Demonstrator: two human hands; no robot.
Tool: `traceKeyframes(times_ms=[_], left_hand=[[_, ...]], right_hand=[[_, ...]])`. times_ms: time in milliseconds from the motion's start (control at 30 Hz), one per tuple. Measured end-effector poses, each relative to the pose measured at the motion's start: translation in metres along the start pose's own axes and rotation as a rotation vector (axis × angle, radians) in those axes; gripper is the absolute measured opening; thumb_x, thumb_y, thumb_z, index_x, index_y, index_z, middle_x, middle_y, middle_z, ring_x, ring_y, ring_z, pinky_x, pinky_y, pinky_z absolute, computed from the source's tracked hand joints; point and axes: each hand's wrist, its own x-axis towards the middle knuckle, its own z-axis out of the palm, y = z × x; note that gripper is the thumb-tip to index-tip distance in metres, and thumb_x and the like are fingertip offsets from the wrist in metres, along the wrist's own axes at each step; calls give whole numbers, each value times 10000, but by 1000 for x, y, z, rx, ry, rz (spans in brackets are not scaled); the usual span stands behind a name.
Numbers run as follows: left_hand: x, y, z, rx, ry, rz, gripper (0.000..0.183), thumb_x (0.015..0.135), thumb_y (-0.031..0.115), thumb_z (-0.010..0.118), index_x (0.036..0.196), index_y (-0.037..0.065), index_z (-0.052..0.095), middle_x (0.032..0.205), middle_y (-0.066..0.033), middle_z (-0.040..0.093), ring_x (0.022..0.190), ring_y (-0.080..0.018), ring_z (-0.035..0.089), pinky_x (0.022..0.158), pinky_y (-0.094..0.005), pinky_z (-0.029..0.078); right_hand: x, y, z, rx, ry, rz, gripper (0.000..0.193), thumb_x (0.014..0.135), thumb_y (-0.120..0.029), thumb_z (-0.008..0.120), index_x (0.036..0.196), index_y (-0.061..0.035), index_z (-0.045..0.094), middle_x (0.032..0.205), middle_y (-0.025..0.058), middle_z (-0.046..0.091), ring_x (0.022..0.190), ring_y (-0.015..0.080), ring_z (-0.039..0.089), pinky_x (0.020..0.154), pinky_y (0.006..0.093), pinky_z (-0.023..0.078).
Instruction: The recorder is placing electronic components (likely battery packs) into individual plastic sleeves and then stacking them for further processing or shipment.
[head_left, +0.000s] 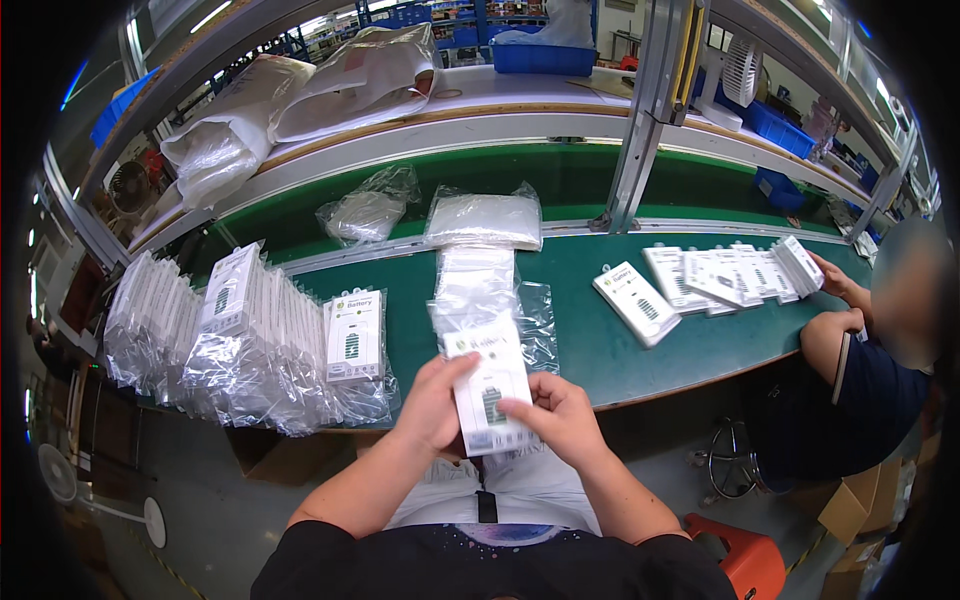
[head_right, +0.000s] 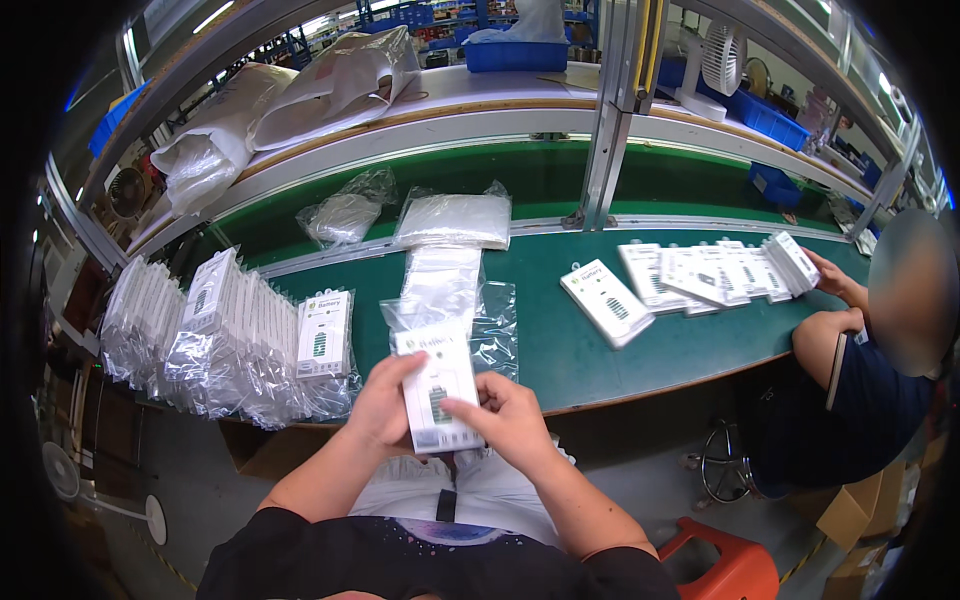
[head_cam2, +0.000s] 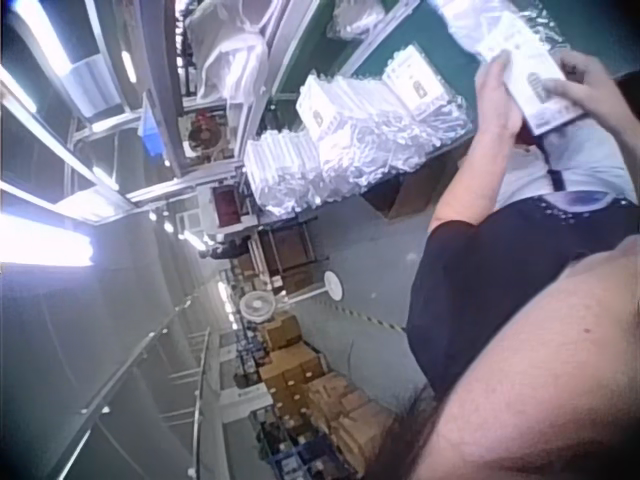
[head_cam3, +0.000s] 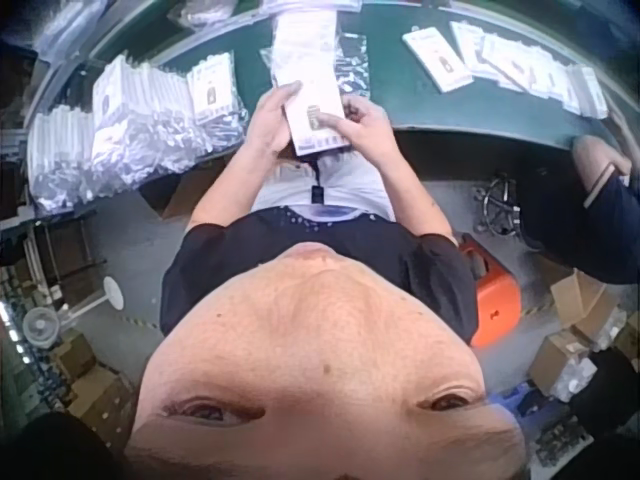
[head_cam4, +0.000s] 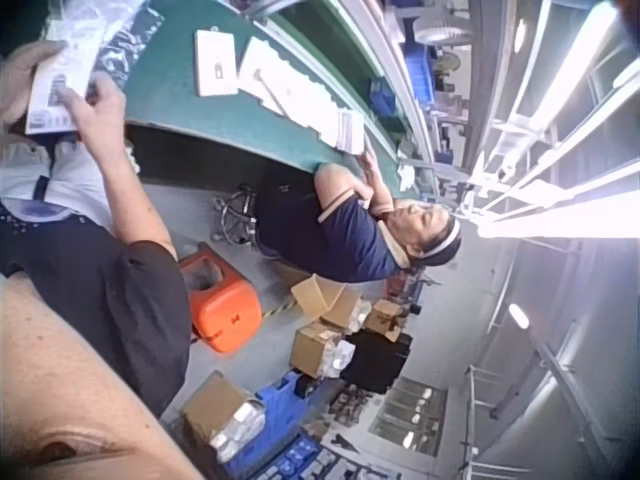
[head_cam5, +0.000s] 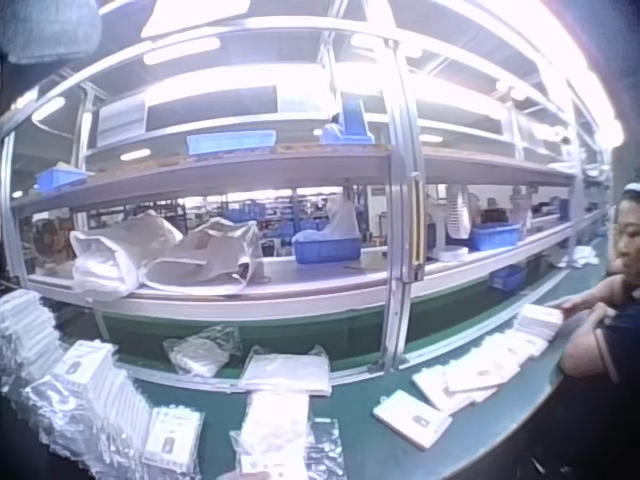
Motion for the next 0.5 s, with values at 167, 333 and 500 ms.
traceKeyframes(times_ms=[167,333,500], left_hand=[[-5,3,6,-32,-60,-4,338,890,81,506,1183,-75,448,1134,-175,563,1021,-269,591,885,-404,498],[-32,-3,36,120,-478,-147,405,921,119,484,1284,-41,401,1242,-167,504,1138,-266,526,986,-404,425],[-28,6,25,239,-541,-201,456,944,246,481,1282,-52,409,1238,-176,509,1150,-267,517,973,-400,428]], right_hand=[[-9,-28,-6,-238,-190,-193,1032,669,-58,788,1453,-64,117,1058,188,606,957,192,610,801,307,491],[-11,-38,-7,-465,235,-652,715,737,17,677,1374,-40,357,1076,200,605,961,264,620,817,313,482],[-24,-56,-4,-364,612,-1031,170,824,110,389,815,-4,516,751,73,512,720,149,498,690,248,409]])
